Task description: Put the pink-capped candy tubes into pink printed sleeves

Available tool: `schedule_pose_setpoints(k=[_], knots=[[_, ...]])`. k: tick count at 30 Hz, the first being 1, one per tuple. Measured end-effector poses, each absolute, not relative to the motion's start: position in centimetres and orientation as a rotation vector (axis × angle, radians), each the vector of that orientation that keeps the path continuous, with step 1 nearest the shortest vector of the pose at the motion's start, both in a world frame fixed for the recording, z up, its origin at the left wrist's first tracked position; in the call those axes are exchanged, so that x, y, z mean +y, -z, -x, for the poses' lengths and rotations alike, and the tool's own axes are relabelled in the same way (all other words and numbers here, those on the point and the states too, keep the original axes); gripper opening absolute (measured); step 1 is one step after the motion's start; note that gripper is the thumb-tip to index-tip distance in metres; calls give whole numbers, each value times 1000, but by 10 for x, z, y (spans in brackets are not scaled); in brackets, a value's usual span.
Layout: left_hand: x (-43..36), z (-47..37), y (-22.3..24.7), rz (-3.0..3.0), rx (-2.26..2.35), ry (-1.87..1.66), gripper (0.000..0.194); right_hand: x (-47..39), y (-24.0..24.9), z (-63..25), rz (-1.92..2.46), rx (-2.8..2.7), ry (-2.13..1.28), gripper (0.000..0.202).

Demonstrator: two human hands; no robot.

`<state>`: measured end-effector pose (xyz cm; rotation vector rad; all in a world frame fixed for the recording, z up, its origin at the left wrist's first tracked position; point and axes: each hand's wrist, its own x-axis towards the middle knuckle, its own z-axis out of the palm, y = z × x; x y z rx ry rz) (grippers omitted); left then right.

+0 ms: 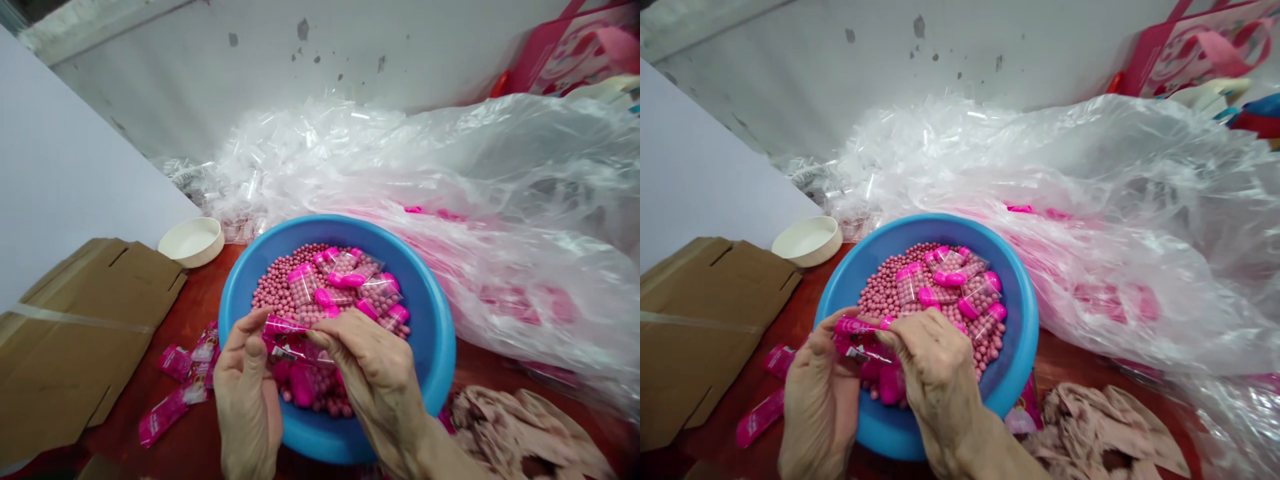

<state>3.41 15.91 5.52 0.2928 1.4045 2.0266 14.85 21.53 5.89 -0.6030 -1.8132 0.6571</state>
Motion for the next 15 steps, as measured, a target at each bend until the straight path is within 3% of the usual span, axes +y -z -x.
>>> schedule_pose_setpoints(k=[4, 10, 13, 15], knots=[[160, -36, -57, -215, 1399, -2016, 32, 212, -56, -146, 634, -1863, -716, 16], [162, -33, -57, -110, 1339, -2031, 29, 218, -60, -153, 733, -1857, -873, 23], [162, -30, -57, -65, 1269, -2002, 27, 221, -50, -173, 900, -2079, -837, 23], [163, -29, -56, -73, 1233, -1978, 27, 220, -37, -192, 931, -2291, -743, 33]])
